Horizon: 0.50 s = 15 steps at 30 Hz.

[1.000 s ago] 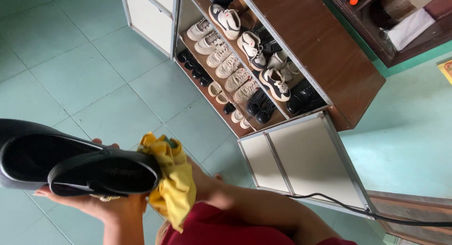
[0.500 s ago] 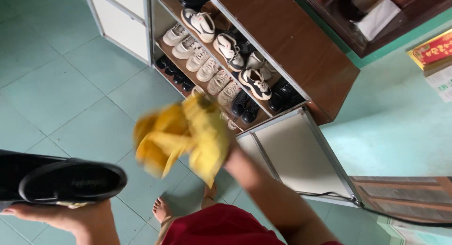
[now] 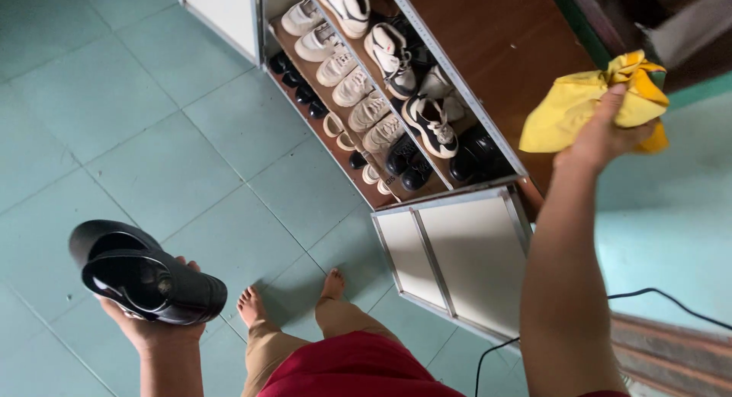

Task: Cleaning various pairs of shoes with a yellow cloth and organizing them into a shoe rack.

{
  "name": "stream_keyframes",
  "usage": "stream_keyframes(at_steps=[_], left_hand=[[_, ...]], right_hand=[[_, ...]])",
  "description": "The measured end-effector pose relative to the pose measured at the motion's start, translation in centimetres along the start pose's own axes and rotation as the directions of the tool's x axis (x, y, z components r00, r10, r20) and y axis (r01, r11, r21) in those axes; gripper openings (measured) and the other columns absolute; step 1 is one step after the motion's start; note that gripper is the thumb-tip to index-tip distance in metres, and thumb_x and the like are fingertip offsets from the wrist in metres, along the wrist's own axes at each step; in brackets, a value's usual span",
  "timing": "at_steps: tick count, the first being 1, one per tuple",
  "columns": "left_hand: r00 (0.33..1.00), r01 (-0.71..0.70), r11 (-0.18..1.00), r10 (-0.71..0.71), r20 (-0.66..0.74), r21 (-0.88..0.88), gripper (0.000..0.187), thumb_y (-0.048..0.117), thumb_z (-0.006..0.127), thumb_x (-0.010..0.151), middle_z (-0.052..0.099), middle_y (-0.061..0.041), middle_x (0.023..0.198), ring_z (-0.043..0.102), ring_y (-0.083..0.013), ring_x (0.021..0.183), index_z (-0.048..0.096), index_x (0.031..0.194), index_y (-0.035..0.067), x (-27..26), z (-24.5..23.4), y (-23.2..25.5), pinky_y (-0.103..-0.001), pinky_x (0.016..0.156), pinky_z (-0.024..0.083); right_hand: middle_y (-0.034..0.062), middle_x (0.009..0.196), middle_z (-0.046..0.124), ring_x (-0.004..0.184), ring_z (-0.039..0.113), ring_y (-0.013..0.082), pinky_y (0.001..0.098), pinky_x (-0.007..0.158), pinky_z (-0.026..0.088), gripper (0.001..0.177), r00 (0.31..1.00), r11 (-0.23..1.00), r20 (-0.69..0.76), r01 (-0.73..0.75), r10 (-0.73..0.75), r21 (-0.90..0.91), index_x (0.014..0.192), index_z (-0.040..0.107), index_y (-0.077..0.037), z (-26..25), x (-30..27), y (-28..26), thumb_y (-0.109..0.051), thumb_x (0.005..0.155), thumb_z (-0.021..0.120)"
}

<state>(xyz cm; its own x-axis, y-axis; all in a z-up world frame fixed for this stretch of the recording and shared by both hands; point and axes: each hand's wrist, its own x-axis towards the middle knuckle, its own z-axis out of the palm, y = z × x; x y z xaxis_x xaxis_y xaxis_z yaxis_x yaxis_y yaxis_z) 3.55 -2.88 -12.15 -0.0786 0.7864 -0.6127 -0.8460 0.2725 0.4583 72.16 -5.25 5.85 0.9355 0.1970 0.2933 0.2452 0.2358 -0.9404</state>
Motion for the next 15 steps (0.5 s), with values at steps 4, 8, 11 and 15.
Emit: stream_keyframes(at_steps=[4,8,11,15], left_hand=[[0.992,0.044,0.998,-0.040,-0.118,0.039,0.070,0.074,0.041,0.104,0.073,-0.003,0.118,0.073,-0.0292,0.103,0.065,0.143,0.020,-1.9,0.9,-3.1,-0.052,0.096,0.059],[0.983,0.082,0.989,-0.061,-0.172,0.122,0.074,0.076,0.037,0.101,0.073,-0.004,0.117,0.072,-0.0292,0.104,0.063,0.144,0.021,-0.4,0.8,-5.9,-0.053,0.096,0.057],[0.978,0.143,0.981,-0.120,-0.170,0.131,0.078,0.078,0.034,0.101,0.072,-0.005,0.117,0.070,-0.0299,0.106,0.061,0.147,0.020,2.5,0.3,-7.7,-0.054,0.097,0.056],[0.951,0.263,0.953,-0.230,-0.209,0.150,0.077,0.078,0.033,0.096,0.069,-0.003,0.125,0.067,-0.0283,0.111,0.056,0.146,0.025,8.8,0.3,-11.8,-0.056,0.098,0.054]], right_hand=[[0.0073,0.140,0.060,0.123,0.062,0.0201,0.0344,0.096,0.055,0.065,0.987,0.772,-0.005,-0.131,0.162,-0.621,0.144,0.046,-0.012,-4.8,11.3,6.9,-0.036,0.097,0.085],[0.0084,0.106,0.059,0.102,0.058,0.0214,0.0339,0.093,0.052,0.032,0.933,0.775,0.355,0.270,-0.063,-0.572,0.119,0.055,0.003,-4.8,9.1,5.5,-0.016,0.101,0.074],[0.0032,0.106,0.071,0.098,0.070,0.0158,0.0308,0.087,0.058,0.008,0.918,0.849,0.357,0.324,-0.174,-0.418,0.113,0.063,-0.007,2.5,-4.5,-0.6,-0.015,0.112,0.066],[0.0127,0.094,0.072,0.082,0.072,0.0225,0.0398,0.078,0.064,0.009,0.820,0.995,0.567,0.103,-0.077,-0.015,0.103,0.061,-0.006,5.0,-16.7,8.6,-0.009,0.109,0.067]])
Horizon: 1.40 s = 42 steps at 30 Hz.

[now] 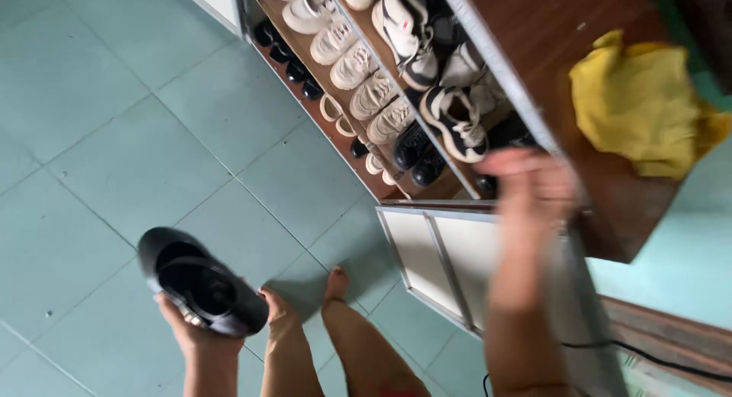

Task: Cleaning various pairs of shoes with a yellow cloth and organizing them into a shoe rack.

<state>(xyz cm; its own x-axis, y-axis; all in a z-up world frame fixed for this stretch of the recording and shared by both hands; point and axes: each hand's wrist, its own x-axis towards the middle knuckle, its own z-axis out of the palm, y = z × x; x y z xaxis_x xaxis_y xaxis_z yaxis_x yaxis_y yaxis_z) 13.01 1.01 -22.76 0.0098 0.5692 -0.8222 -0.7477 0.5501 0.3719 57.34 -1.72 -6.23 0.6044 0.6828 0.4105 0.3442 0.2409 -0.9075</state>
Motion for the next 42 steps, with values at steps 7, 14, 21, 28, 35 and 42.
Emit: stream_keyframes(at_steps=[7,14,21,28,35,42], left_hand=[[0.997,0.075,0.997,-0.075,-0.008,-0.007,0.078,0.078,0.038,0.097,0.068,-0.002,0.131,0.068,-0.0249,0.117,0.056,0.147,0.021,15.1,-1.3,-7.9,-0.047,0.100,0.055],[0.994,0.070,0.997,-0.072,0.088,0.026,0.074,0.075,0.036,0.097,0.068,-0.008,0.115,0.069,-0.0283,0.100,0.058,0.140,0.019,28.5,-4.6,-18.0,-0.048,0.086,0.059],[0.978,0.179,0.983,-0.172,0.116,-0.047,0.071,0.073,0.040,0.099,0.070,-0.009,0.109,0.071,-0.0297,0.095,0.061,0.136,0.017,41.0,-10.1,-30.9,-0.050,0.087,0.059],[0.954,0.275,0.951,-0.252,0.162,-0.144,0.073,0.076,0.040,0.094,0.072,0.001,0.123,0.069,-0.0235,0.113,0.062,0.140,0.023,50.1,-10.6,-36.8,-0.045,0.100,0.056],[0.938,0.178,0.973,-0.122,0.323,-0.150,0.073,0.073,0.042,0.094,0.071,0.000,0.129,0.068,-0.0228,0.116,0.061,0.141,0.021,50.7,-5.6,-35.9,-0.042,0.101,0.056],[0.911,0.190,0.979,-0.149,0.385,-0.069,0.072,0.072,0.043,0.096,0.071,-0.004,0.124,0.068,-0.0234,0.112,0.062,0.139,0.017,51.2,-5.8,-36.6,-0.042,0.099,0.056]], right_hand=[[0.0081,0.099,0.073,0.086,0.069,0.0167,0.0309,0.074,0.057,0.011,0.832,0.830,0.198,-0.545,0.519,0.114,0.111,0.068,-0.003,12.1,-21.6,36.5,-0.004,0.100,0.070],[0.0116,0.119,0.071,0.108,0.068,0.0297,0.0449,0.091,0.052,0.032,0.441,0.460,0.430,0.044,0.787,-0.887,0.117,0.066,-0.011,7.1,-30.2,57.0,-0.031,0.092,0.069],[0.0203,0.138,0.057,0.128,0.054,0.0377,0.0530,0.107,0.044,0.065,0.568,0.162,0.158,0.043,0.808,-0.986,0.140,0.051,-0.014,-0.9,-28.7,72.3,-0.038,0.086,0.076],[0.0235,0.168,0.002,0.154,0.005,0.0476,0.0651,0.121,0.013,0.122,0.651,-0.096,-0.177,-0.158,0.738,-0.983,0.162,0.014,-0.027,-3.1,-25.0,81.3,-0.051,0.069,0.090],[0.0239,0.166,0.003,0.154,0.006,0.0457,0.0629,0.121,0.012,0.130,0.712,0.003,-0.052,-0.076,0.700,-0.997,0.162,0.011,-0.027,-2.7,-23.4,82.2,-0.054,0.063,0.092],[0.0312,0.159,0.042,0.148,0.039,0.0454,0.0513,0.126,0.030,0.090,0.881,0.247,-0.059,-0.195,0.470,-0.949,0.160,0.034,-0.003,-9.5,-20.1,97.7,-0.058,0.095,0.062]])
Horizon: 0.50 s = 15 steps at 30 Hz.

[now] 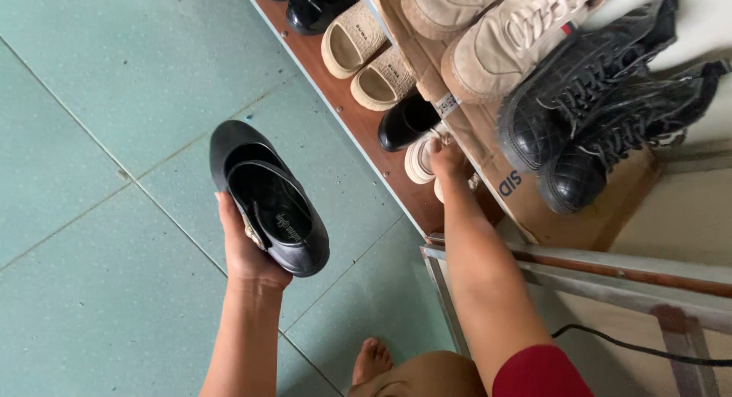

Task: Cleaning various pairs of shoes with a yellow cloth and organizing them into a shoe rack.

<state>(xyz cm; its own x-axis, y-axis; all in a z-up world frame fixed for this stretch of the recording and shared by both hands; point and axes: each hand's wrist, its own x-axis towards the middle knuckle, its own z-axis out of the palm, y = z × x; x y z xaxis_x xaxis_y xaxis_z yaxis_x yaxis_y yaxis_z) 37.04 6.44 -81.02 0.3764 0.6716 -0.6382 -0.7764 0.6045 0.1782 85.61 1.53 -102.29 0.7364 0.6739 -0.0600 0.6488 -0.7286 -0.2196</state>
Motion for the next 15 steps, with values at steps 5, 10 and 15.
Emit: stream_keyframes(at_steps=[5,10,15], left_hand=[[0.998,0.022,0.998,-0.020,-0.052,0.052,0.072,0.071,0.040,0.096,0.072,-0.004,0.122,0.069,-0.0236,0.111,0.062,0.138,0.017,1.0,-0.2,0.2,-0.042,0.098,0.056],[0.999,-0.021,0.995,0.025,-0.039,0.099,0.070,0.068,0.035,0.100,0.071,-0.004,0.124,0.068,-0.0241,0.113,0.060,0.140,0.017,2.1,-0.3,0.0,-0.044,0.098,0.057],[1.000,-0.015,0.996,0.017,-0.016,0.087,0.070,0.067,0.034,0.101,0.071,-0.004,0.125,0.068,-0.0241,0.113,0.059,0.142,0.016,2.0,0.5,-0.2,-0.044,0.099,0.057]], right_hand=[[0.0421,0.148,0.039,0.139,0.035,0.0500,0.0508,0.118,0.023,0.114,0.939,0.941,-0.090,0.323,-0.332,-0.106,0.147,0.036,0.016,-0.6,1.6,0.0,-0.070,0.085,0.077],[0.0211,0.153,0.056,0.150,0.047,0.0339,0.0409,0.126,0.031,0.099,0.873,0.968,0.487,0.138,-0.019,-0.209,0.143,0.062,-0.008,2.3,5.3,2.8,-0.077,0.072,0.071],[0.0279,0.154,0.044,0.146,0.039,0.0426,0.0461,0.121,0.023,0.107,0.931,0.922,0.347,0.226,-0.110,-0.314,0.145,0.054,-0.002,3.5,5.1,5.9,-0.072,0.069,0.083]])
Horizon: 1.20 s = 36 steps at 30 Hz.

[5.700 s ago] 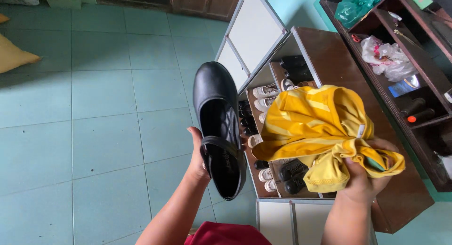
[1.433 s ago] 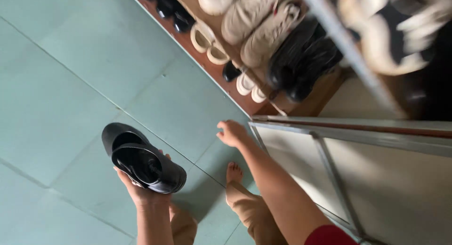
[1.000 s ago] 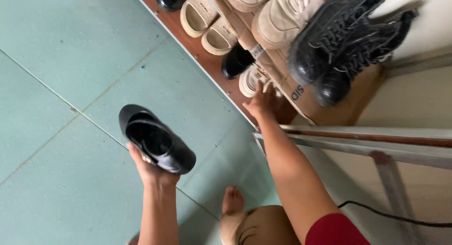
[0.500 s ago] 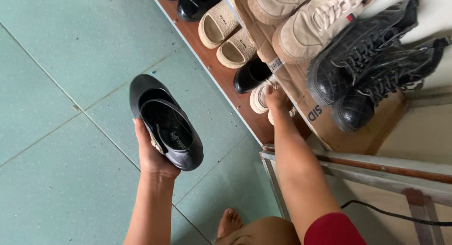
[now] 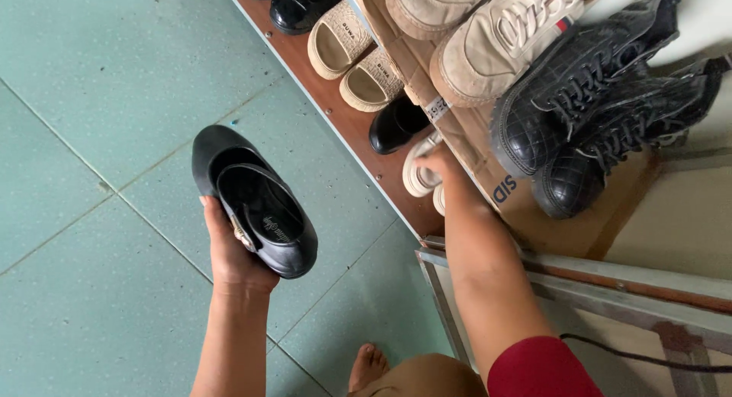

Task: Cleaning various pairs of shoes with a yellow cloth and organizing them into a shoe rack.

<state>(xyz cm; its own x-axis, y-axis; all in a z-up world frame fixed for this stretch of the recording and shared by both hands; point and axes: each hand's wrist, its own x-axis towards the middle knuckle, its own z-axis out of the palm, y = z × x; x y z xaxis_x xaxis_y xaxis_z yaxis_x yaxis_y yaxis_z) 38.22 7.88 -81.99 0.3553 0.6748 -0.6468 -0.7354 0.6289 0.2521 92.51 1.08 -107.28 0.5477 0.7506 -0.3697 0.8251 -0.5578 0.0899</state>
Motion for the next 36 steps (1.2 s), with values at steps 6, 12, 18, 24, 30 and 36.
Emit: stream_keyframes(at_steps=[6,12,18,24,30,36], left_hand=[[0.999,0.009,0.999,-0.010,0.031,0.033,0.071,0.066,0.034,0.101,0.070,-0.006,0.125,0.068,-0.0240,0.114,0.058,0.141,0.014,-1.3,1.8,1.2,-0.043,0.100,0.056],[0.997,0.026,0.997,-0.031,0.076,0.071,0.072,0.065,0.036,0.099,0.070,-0.008,0.126,0.068,-0.0244,0.113,0.057,0.142,0.011,-2.5,1.8,2.4,-0.042,0.100,0.055],[0.998,-0.061,0.893,0.046,0.043,0.445,0.071,0.057,0.049,0.099,0.066,-0.013,0.127,0.066,-0.0244,0.112,0.046,0.145,0.002,-0.6,-0.8,2.7,-0.041,0.097,0.055],[0.994,-0.050,0.701,0.106,-0.035,0.712,0.065,0.052,0.053,0.101,0.064,-0.012,0.128,0.065,-0.0199,0.112,0.043,0.143,0.002,-0.5,-0.3,2.8,-0.036,0.094,0.053],[0.970,-0.204,0.810,0.243,0.002,0.550,0.057,0.047,0.052,0.102,0.066,-0.012,0.119,0.064,-0.0186,0.102,0.053,0.137,0.002,0.2,-2.6,3.1,-0.034,0.086,0.055],[0.797,-0.480,0.289,0.539,0.274,0.828,0.086,0.030,0.084,0.078,0.060,-0.017,0.124,0.061,-0.0282,0.108,0.041,0.146,0.001,-0.9,-1.1,3.3,-0.038,0.091,0.052]], right_hand=[[0.0247,0.167,0.022,0.155,0.021,0.0364,0.0399,0.125,0.017,0.130,0.960,0.970,0.181,-0.183,0.211,-0.159,0.159,0.029,-0.002,-7.0,-7.7,-2.7,-0.063,0.063,0.090],[0.0273,0.166,0.008,0.154,0.011,0.0397,0.0446,0.125,0.010,0.134,0.891,0.902,0.275,-0.261,0.362,-0.343,0.161,0.009,0.000,-6.5,-9.7,-4.6,-0.069,0.072,0.082],[0.0204,0.151,0.042,0.135,0.044,0.0390,0.0518,0.108,0.036,0.093,0.986,0.917,-0.166,0.042,0.026,0.397,0.150,0.033,-0.005,-11.6,-12.8,-14.6,-0.053,0.084,0.077],[0.0123,0.139,0.065,0.119,0.063,0.0235,0.0366,0.092,0.053,0.059,0.832,0.442,-0.050,0.343,-0.552,0.829,0.136,0.064,-0.013,-22.9,-24.1,-26.6,-0.048,0.090,0.074],[0.0142,0.144,0.056,0.134,0.054,0.0234,0.0366,0.108,0.047,0.071,0.510,0.243,-0.245,0.711,-0.825,0.660,0.142,0.050,-0.003,-24.9,-28.3,-30.3,-0.042,0.090,0.078],[0.0097,0.121,0.069,0.104,0.067,0.0173,0.0333,0.082,0.057,0.046,0.792,0.265,-0.404,0.555,-0.458,0.789,0.127,0.063,-0.001,-22.9,-26.6,-30.3,-0.040,0.102,0.067]])
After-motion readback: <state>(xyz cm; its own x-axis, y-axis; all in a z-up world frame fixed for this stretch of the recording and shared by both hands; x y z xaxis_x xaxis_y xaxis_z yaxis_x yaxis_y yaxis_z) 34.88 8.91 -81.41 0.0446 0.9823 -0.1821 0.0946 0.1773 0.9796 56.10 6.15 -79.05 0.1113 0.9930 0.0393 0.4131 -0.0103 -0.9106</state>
